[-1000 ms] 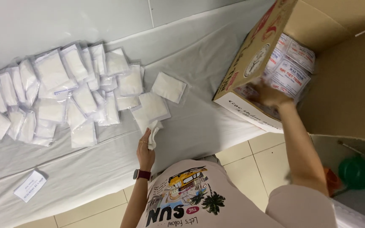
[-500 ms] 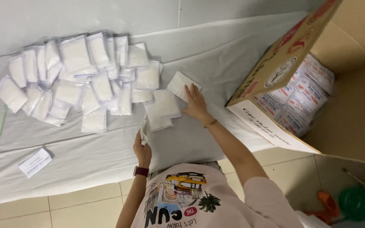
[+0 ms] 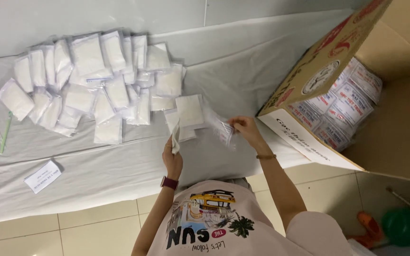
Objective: The person repeatedly picks up small white packets from a table, places them into clear plastic bags, and then puts the sealed bags into a cardboard box. The person also handles a white cloth, using it to wipe the table surface between actions.
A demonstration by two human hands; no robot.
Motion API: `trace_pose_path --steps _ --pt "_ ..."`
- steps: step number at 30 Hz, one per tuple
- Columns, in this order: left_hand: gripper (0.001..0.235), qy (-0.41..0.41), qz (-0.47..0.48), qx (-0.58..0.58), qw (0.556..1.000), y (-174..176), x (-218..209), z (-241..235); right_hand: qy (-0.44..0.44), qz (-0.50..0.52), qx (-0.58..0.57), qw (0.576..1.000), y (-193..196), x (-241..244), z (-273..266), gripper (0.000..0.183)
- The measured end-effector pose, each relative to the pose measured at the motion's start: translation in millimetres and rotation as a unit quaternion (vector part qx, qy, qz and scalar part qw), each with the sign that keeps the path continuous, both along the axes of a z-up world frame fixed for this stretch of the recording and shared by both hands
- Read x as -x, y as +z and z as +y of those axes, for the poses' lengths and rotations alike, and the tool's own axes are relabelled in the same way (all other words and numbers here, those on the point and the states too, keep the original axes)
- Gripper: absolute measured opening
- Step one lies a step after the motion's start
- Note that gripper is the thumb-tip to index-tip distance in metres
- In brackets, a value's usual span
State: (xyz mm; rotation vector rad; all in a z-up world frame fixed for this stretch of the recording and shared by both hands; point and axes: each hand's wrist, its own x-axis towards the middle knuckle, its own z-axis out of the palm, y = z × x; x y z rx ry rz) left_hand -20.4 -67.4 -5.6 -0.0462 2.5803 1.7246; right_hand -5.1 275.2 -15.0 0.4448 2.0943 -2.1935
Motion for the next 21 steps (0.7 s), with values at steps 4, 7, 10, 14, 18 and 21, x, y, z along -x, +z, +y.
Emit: trace_pose_path --steps 4,7,10,14,18,21 --pt "0.082 -0.074 -0.021 0.084 0.993 16 1 33 -0.073 -0.106 0.019 0.991 -16 -44 -10 0.02" --pt "0.079 -0.206 0.022 0.111 0.972 11 -1 74 -0.182 -0.143 0.071 0.97 -28 -64 -29 0.022" --pt "0.071 -0.321 0.209 0.188 0.904 -12 -7 106 -0.215 -0.126 0.052 0.967 -42 -71 -41 0.031" --pt "0.071 -0.451 0.264 0.273 0.808 -24 -3 110 -0.145 -0.158 -0.105 0.971 -49 -77 -42 0.026" --pt "0.075 -0.392 0.274 0.292 0.828 -41 22 68 -0.147 -0.106 -0.182 0.967 -26 -83 -43 0.01" --pt "0.073 -0.364 0.249 0.295 0.848 -22 31 46 -0.171 0.085 -0.304 0.933 48 -84 -51 0.009"
